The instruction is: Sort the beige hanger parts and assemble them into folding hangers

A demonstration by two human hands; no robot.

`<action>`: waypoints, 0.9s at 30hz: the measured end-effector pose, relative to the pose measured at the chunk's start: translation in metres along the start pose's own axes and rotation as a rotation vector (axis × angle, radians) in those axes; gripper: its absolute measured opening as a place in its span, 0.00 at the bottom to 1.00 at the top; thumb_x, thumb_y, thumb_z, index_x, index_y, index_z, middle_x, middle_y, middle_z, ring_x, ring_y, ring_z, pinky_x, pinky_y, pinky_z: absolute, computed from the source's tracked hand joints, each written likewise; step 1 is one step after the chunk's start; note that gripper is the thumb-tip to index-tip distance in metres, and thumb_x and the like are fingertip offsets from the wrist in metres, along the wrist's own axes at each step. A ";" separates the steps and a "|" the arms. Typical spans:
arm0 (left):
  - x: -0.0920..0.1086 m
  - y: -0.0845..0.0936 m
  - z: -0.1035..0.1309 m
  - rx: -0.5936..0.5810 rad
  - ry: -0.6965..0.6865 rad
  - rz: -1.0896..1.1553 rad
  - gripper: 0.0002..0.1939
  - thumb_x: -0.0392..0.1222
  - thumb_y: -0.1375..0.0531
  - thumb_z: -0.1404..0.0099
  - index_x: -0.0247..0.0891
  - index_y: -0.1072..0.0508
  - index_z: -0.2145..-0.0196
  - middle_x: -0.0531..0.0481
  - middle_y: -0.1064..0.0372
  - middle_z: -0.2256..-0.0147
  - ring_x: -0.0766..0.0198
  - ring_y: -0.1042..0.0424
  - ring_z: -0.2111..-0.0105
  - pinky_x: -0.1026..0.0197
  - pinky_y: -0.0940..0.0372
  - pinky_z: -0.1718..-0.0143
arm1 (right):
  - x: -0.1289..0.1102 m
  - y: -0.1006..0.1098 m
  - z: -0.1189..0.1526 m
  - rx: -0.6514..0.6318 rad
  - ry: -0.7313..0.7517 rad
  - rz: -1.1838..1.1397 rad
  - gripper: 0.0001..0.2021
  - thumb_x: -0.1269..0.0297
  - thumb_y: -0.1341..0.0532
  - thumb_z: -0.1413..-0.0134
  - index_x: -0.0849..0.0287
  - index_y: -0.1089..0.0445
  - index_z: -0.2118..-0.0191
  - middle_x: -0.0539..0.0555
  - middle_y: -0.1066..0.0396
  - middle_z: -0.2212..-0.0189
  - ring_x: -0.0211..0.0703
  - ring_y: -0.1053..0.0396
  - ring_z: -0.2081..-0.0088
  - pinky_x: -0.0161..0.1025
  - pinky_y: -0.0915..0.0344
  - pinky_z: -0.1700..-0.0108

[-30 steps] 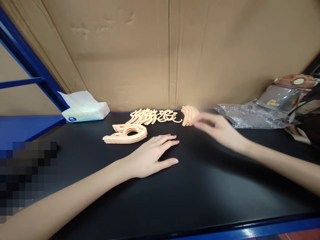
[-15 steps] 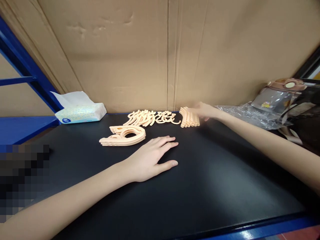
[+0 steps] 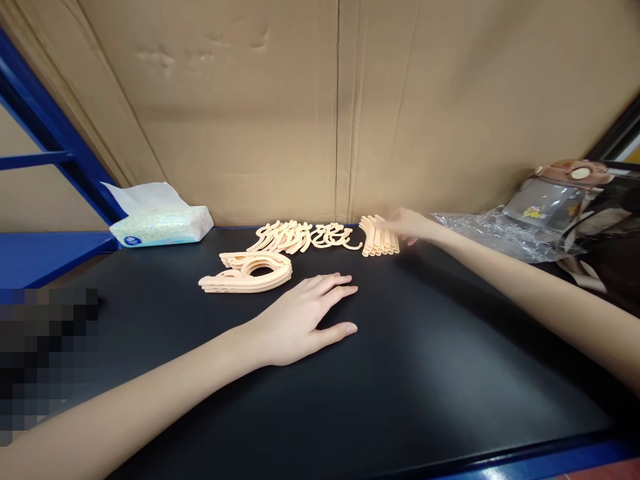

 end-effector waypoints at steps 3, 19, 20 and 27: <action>0.001 0.000 0.000 -0.001 -0.001 0.003 0.29 0.59 0.53 0.31 0.44 0.42 0.38 0.47 0.50 0.36 0.52 0.51 0.37 0.47 0.52 0.38 | -0.001 0.000 0.002 -0.009 -0.011 0.016 0.27 0.42 0.37 0.56 0.64 0.32 0.61 0.59 0.29 0.72 0.40 0.33 0.73 0.34 0.32 0.77; 0.000 0.000 0.001 -0.015 -0.004 -0.028 0.29 0.58 0.53 0.31 0.42 0.43 0.38 0.48 0.51 0.36 0.55 0.51 0.36 0.50 0.51 0.38 | -0.003 0.001 0.004 0.016 -0.024 0.044 0.14 0.57 0.36 0.52 0.64 0.26 0.66 0.58 0.27 0.69 0.42 0.30 0.68 0.33 0.33 0.78; 0.000 0.000 0.001 -0.012 -0.003 -0.028 0.29 0.58 0.53 0.31 0.42 0.43 0.38 0.48 0.51 0.36 0.55 0.51 0.36 0.50 0.51 0.38 | -0.004 0.003 0.004 0.023 -0.026 0.040 0.13 0.57 0.37 0.51 0.65 0.26 0.66 0.58 0.27 0.69 0.42 0.30 0.69 0.33 0.33 0.78; 0.000 0.000 0.001 0.002 -0.005 -0.010 0.28 0.57 0.52 0.31 0.44 0.43 0.38 0.48 0.50 0.36 0.54 0.51 0.37 0.48 0.52 0.38 | -0.031 0.048 0.019 0.128 0.030 0.005 0.08 0.63 0.41 0.49 0.62 0.27 0.70 0.57 0.28 0.70 0.40 0.31 0.70 0.34 0.35 0.74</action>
Point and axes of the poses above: each hand's wrist, its own z-axis away from the middle knuckle, its own y-axis out of the back of the hand, x = y × z, the point moved 9 cm from there along -z, towards the middle knuckle
